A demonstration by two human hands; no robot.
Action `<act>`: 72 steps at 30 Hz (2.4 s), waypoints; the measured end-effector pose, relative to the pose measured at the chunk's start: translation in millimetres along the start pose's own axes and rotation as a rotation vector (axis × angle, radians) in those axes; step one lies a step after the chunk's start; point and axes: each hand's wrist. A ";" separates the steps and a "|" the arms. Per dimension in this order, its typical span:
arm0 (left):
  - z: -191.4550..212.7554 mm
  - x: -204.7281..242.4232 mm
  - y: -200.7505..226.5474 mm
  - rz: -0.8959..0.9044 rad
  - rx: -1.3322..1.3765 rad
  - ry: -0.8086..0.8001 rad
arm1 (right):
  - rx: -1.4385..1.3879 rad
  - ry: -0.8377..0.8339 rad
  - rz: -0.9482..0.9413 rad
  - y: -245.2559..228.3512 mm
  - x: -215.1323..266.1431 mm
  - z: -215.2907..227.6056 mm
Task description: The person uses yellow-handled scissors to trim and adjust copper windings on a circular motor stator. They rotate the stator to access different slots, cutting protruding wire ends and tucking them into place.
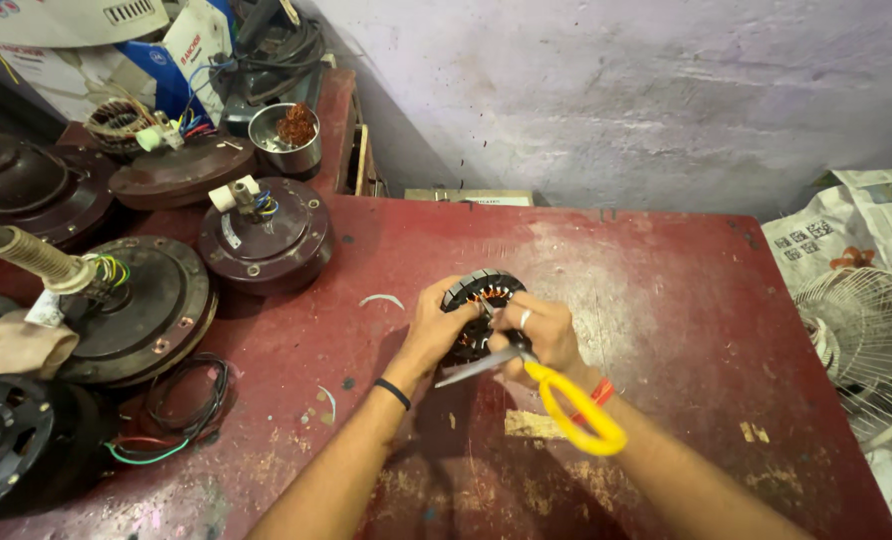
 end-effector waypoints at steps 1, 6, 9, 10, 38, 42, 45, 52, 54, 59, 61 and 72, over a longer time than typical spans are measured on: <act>-0.1 0.1 2.1 0.020 0.018 0.007 | -0.002 -0.001 -0.006 2.6 -0.2 -0.4; -0.3 3.0 9.1 -0.047 -0.011 -0.024 | 0.031 -0.005 -0.243 29.8 -17.7 0.2; -3.5 -0.3 11.1 0.074 -0.112 0.000 | 0.228 -0.184 -0.348 54.1 -43.5 4.6; -3.9 -1.3 11.6 0.044 -0.144 0.005 | 0.150 -0.205 -0.490 61.0 -51.4 3.8; 13.4 2.0 5.7 0.043 -0.031 -0.001 | -0.049 0.153 -0.034 7.2 6.5 1.1; 9.2 0.0 9.0 0.057 -0.062 0.002 | 0.039 0.174 -0.007 -12.1 3.4 8.5; 6.8 -3.0 11.3 0.048 -0.076 -0.021 | 0.066 0.196 0.062 -11.1 -0.2 7.6; 6.6 -3.7 8.3 0.022 -0.110 -0.013 | 0.075 0.126 0.063 3.7 -2.9 1.1; 6.8 -4.1 7.1 0.033 -0.100 -0.018 | 0.058 0.125 0.075 6.8 -2.1 -3.1; 3.6 -3.5 6.7 -0.001 -0.112 0.008 | 0.011 0.160 -0.030 14.1 2.1 -13.7; 2.9 -2.6 7.9 -0.005 -0.100 0.003 | -0.024 0.157 -0.069 17.7 3.1 -15.2; 1.0 -4.7 7.7 -0.022 -0.163 -0.042 | -0.038 -0.035 -0.119 21.9 -8.8 0.4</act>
Point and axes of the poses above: each hand's wrist, its own x-axis away from the middle knuckle, its own z-axis out of the back of the hand, y = z × x, and after that the axes turned 8 degrees about y, right-handed
